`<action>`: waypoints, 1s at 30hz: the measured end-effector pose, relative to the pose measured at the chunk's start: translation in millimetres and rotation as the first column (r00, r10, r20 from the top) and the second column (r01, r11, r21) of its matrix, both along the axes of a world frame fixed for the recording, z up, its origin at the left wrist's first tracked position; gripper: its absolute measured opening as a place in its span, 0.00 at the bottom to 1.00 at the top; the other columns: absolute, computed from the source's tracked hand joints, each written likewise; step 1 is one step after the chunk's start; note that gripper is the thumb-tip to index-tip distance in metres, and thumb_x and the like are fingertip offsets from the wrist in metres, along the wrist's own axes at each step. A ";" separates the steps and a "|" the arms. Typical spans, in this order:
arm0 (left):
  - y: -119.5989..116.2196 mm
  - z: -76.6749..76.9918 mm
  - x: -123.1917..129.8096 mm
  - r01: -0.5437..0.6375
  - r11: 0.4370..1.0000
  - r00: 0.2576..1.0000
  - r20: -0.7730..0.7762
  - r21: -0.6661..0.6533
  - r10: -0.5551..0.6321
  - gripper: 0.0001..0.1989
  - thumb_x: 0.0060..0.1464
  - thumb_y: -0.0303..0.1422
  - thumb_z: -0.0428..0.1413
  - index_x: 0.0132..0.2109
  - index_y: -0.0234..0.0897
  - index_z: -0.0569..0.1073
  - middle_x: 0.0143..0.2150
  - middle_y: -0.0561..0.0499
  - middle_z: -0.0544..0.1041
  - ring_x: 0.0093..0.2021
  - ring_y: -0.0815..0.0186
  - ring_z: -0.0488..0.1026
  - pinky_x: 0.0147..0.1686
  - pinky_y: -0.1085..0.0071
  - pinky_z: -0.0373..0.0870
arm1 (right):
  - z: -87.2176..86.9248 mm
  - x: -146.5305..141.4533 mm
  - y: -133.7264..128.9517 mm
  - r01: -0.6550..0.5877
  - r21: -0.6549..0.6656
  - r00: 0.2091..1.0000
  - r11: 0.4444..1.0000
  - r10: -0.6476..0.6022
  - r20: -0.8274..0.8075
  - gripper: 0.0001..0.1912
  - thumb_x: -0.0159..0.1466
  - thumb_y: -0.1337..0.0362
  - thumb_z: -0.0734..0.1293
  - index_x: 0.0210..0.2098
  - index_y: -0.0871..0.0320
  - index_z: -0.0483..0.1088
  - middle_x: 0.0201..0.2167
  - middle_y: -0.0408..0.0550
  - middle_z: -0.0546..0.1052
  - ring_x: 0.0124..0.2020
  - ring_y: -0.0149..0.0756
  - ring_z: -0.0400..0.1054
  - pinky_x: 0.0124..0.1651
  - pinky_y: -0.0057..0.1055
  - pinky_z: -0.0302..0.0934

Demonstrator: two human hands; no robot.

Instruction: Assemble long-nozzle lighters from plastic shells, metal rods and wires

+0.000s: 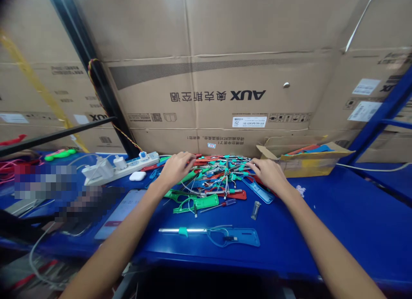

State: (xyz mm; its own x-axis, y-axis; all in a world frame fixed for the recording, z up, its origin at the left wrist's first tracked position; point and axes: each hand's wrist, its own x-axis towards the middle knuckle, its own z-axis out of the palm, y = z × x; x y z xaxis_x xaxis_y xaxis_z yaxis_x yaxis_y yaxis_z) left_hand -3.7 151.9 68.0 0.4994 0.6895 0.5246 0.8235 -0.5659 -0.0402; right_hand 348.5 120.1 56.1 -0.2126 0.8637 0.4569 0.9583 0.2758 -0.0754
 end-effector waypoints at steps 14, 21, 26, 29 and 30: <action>4.5 -23.9 -13.0 0.096 0.979 0.977 -0.172 -0.181 -0.128 0.09 0.68 0.32 0.54 0.49 0.36 0.77 0.50 0.44 0.77 0.52 0.56 0.74 0.50 0.64 0.70 | -9.0 -17.6 1.1 -0.338 -0.327 0.940 0.883 0.331 -0.078 0.19 0.71 0.53 0.59 0.40 0.54 0.79 0.42 0.52 0.84 0.42 0.45 0.77 0.46 0.36 0.67; -3.2 -39.5 11.4 0.033 0.987 0.973 -0.221 -0.156 -0.067 0.09 0.68 0.30 0.53 0.49 0.35 0.77 0.52 0.41 0.75 0.54 0.53 0.72 0.56 0.54 0.65 | -5.9 -20.8 -2.2 -0.359 -0.342 0.932 0.868 0.353 -0.081 0.19 0.71 0.54 0.58 0.41 0.54 0.79 0.42 0.52 0.84 0.43 0.46 0.77 0.48 0.38 0.67; -2.1 -39.2 12.2 -0.046 0.992 0.973 -0.231 -0.121 0.017 0.07 0.67 0.31 0.56 0.49 0.33 0.75 0.52 0.44 0.75 0.55 0.54 0.70 0.58 0.50 0.63 | -2.7 -23.9 -4.4 -0.364 -0.332 0.930 0.870 0.360 -0.077 0.19 0.71 0.56 0.58 0.42 0.55 0.79 0.44 0.53 0.83 0.45 0.47 0.76 0.49 0.39 0.67; -2.7 -37.6 12.9 -0.034 0.992 0.974 -0.225 -0.118 0.006 0.07 0.68 0.30 0.53 0.47 0.33 0.75 0.51 0.43 0.76 0.55 0.53 0.70 0.58 0.50 0.61 | 0.6 -24.1 -6.0 -0.354 -0.323 0.934 0.878 0.349 -0.077 0.19 0.72 0.56 0.58 0.43 0.56 0.79 0.45 0.54 0.83 0.46 0.47 0.76 0.50 0.39 0.66; -2.9 -37.5 13.4 -0.021 0.992 0.975 -0.222 -0.121 -0.006 0.07 0.68 0.30 0.53 0.46 0.33 0.75 0.50 0.42 0.77 0.54 0.52 0.70 0.58 0.50 0.60 | 2.0 -24.5 -6.7 -0.352 -0.321 0.935 0.879 0.346 -0.077 0.19 0.72 0.56 0.58 0.43 0.56 0.79 0.45 0.54 0.83 0.46 0.46 0.76 0.50 0.39 0.66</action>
State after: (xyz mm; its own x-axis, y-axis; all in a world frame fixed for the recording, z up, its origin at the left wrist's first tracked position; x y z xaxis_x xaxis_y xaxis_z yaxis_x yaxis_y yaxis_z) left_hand 9.7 149.1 30.5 0.5884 0.7456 0.3129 0.8060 -0.5717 -0.1534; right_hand 324.0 113.4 58.0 -0.5227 0.8353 0.1707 0.8023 0.5496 -0.2330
